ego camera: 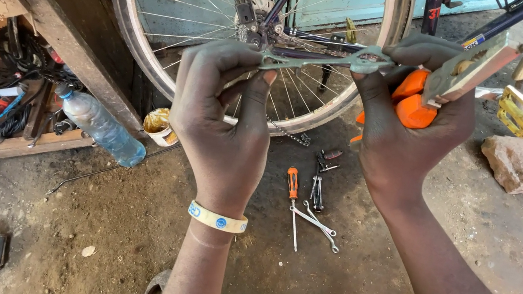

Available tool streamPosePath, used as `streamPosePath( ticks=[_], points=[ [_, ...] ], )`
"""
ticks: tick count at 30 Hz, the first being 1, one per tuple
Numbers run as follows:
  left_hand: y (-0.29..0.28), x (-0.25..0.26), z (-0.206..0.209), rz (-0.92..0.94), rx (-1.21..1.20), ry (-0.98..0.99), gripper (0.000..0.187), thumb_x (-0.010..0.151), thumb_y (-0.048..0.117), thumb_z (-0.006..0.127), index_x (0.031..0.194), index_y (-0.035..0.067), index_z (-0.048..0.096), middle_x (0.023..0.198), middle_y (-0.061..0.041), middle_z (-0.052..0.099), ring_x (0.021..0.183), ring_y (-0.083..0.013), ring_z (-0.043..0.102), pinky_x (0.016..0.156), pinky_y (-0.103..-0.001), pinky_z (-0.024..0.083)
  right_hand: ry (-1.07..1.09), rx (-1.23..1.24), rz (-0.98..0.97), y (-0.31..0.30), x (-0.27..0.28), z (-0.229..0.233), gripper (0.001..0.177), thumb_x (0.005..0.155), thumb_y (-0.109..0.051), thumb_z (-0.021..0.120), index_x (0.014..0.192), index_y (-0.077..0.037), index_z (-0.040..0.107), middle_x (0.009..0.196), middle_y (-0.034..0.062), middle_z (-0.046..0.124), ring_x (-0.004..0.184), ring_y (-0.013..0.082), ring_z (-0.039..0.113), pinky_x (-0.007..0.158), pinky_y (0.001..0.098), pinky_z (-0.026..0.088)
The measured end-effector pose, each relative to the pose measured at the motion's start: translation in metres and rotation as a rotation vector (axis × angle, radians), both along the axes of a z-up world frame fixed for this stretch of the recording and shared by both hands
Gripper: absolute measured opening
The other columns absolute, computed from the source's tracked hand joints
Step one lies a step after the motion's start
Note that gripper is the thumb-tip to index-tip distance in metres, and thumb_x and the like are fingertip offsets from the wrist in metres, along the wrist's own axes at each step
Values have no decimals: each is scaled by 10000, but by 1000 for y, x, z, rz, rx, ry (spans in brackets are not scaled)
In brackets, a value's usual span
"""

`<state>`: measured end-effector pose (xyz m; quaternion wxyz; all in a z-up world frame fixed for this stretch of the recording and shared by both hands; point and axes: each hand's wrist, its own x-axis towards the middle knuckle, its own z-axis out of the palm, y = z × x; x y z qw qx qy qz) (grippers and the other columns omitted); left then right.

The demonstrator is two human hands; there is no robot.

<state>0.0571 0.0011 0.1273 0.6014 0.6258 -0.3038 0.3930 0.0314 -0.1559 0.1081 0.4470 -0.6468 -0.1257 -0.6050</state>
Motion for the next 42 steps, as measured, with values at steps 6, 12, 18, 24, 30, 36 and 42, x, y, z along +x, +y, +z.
streamPosePath(
  ticks=[6,12,18,24,30,36,42],
  points=[
    [3,-7,-17,8,13,30,126,964,-59,699,1017,16,612,1038,-113,616,957,-206,642,794,-260,634,72,13,-22,4,-12,-16,357,902,236,776,1046,-20,573,1073,153,594,1084,300,640,986,411,571],
    [9,-22,-39,53,23,63,144,926,-75,726,969,13,620,1000,-124,657,968,-250,649,855,-313,584,195,59,7,5,-27,-47,302,917,167,788,1059,-21,599,1096,144,615,1114,268,613,990,380,547],
    [19,-54,-66,62,14,215,144,914,-95,724,991,1,649,1027,-130,643,964,-220,662,840,-277,617,380,159,164,15,-55,-64,287,926,169,721,1059,-7,537,1219,237,660,1130,289,688,957,380,648],
    [23,-63,-91,51,14,314,123,939,-14,730,1011,35,643,1005,-90,634,923,-195,640,790,-265,583,527,113,176,23,-79,-70,171,952,136,739,982,40,601,1035,185,691,965,275,707,888,361,624],
    [25,-63,-86,-15,90,345,142,937,12,733,992,56,609,1004,-73,618,911,-184,609,766,-267,541,518,142,104,18,-82,-84,173,965,126,759,964,18,623,1041,154,682,975,245,676,865,341,593],
    [27,-60,-89,-54,175,311,138,931,-13,757,1022,49,673,993,-66,602,854,-175,615,759,-275,559,544,165,122,14,-85,-96,220,944,136,768,991,3,599,1037,152,651,989,239,660,858,322,597],
    [21,-58,-99,-27,184,273,182,887,-43,807,934,67,670,954,-64,625,852,-188,648,794,-303,569,553,200,109,10,-92,-106,248,945,146,756,1048,0,584,1044,151,634,1009,253,661,905,339,614]
  ],
)
